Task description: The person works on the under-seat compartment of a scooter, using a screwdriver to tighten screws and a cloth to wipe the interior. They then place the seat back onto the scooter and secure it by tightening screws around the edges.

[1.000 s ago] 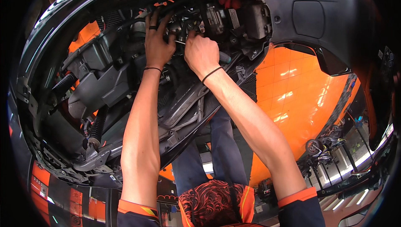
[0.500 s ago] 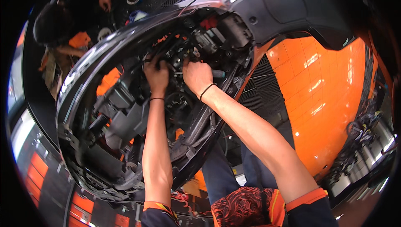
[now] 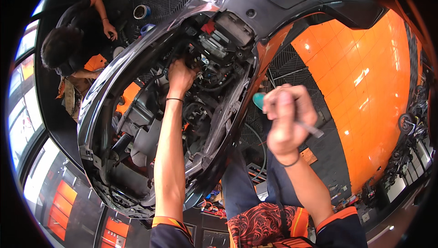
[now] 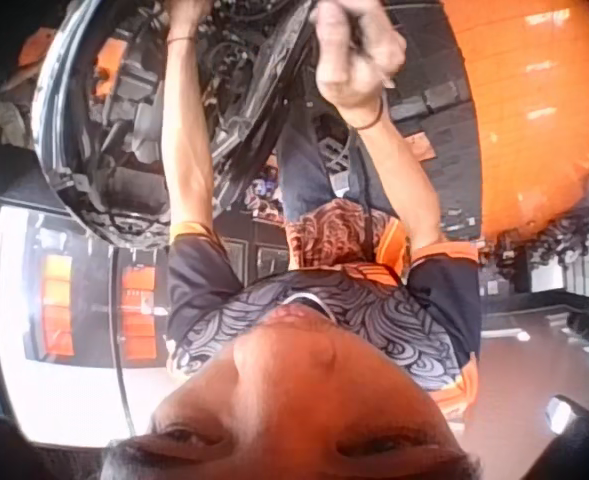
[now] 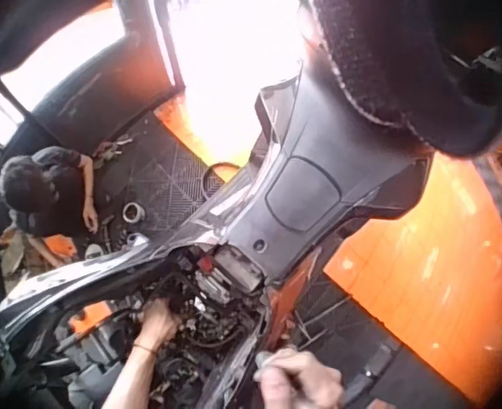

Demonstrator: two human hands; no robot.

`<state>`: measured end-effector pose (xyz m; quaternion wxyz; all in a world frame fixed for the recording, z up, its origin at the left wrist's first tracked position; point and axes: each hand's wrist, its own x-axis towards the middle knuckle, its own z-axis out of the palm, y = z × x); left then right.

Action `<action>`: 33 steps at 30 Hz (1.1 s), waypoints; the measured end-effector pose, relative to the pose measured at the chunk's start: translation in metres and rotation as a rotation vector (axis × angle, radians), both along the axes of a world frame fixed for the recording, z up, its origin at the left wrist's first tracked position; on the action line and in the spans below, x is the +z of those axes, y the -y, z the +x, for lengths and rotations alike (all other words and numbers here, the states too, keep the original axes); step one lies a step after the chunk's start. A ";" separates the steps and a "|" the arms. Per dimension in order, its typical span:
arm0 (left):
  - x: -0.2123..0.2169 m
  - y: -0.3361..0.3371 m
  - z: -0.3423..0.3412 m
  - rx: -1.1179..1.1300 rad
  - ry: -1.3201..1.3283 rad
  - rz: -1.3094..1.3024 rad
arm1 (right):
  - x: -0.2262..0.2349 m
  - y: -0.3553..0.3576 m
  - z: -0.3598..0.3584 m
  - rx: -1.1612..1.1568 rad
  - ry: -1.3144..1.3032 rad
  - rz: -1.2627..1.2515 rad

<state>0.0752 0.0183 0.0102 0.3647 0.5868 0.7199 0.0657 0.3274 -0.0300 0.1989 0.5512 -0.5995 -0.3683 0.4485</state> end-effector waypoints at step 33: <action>0.015 0.016 0.005 0.700 0.292 -0.176 | -0.347 0.063 0.153 -0.146 0.688 -0.434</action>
